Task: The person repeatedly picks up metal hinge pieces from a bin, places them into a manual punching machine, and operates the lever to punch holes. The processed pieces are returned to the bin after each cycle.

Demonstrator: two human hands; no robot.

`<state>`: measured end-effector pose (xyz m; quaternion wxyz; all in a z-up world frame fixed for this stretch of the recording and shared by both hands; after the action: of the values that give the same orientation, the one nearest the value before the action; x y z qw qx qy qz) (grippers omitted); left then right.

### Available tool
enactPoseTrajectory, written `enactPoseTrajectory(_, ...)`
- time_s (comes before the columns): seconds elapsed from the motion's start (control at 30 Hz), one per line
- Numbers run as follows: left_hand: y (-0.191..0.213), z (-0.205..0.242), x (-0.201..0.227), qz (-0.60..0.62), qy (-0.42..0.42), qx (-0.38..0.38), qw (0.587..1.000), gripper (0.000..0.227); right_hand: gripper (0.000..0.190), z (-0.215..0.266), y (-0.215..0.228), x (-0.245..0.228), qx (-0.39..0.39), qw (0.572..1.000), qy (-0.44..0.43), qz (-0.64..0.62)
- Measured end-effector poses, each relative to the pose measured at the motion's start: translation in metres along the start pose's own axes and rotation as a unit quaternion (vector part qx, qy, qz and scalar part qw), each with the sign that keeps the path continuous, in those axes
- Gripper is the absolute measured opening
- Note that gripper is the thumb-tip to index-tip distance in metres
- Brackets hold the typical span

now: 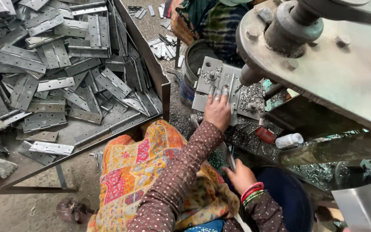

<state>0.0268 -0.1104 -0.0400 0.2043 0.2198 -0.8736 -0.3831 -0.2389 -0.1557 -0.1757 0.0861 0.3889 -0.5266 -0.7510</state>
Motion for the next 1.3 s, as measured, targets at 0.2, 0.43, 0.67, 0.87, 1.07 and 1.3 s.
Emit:
enactPoseTrajectory(0.2,-0.01,-0.008,-0.002,-0.002,-0.004,-0.082,0.997,0.028,0.047,0.028,-0.069,0.002,0.086,0.996,0.019,-0.032)
enactPoseTrajectory(0.43,-0.026,-0.027,-0.011,0.002,-0.036,-0.037,0.999,0.039,0.045,0.008,-0.001,0.002,-0.012,0.999,-0.009,-0.048)
enactPoseTrajectory(0.67,-0.03,-0.045,-0.022,-0.003,-0.007,-0.16,0.987,0.028,0.055,0.022,-0.069,-0.002,0.073,0.997,0.011,0.033)
enactPoseTrajectory(0.87,0.043,-0.006,-0.062,0.118,-0.006,0.067,0.991,0.02,0.047,0.005,-0.063,0.039,-0.039,0.996,-0.076,-0.018)
enactPoseTrajectory(1.07,0.096,0.081,-0.221,0.072,0.238,0.28,0.927,0.029,0.046,-0.037,-0.016,0.02,-0.072,0.995,-0.062,-0.036)
enactPoseTrajectory(1.3,0.044,0.161,-0.409,-0.359,0.424,0.132,0.821,0.058,0.044,-0.06,-0.018,0.005,-0.102,0.992,-0.073,0.013)
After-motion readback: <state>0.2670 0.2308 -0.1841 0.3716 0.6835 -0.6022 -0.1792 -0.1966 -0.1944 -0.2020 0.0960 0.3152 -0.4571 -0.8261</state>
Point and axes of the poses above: each hand's wrist, its own z-axis away from the middle knuckle, its own y-axis out of the back of the hand, x = y × z, the point moved 1 cm from there along -z, towards the middle knuckle, and after that the axes turned 12 degrees about x, right-handed, at the moved point
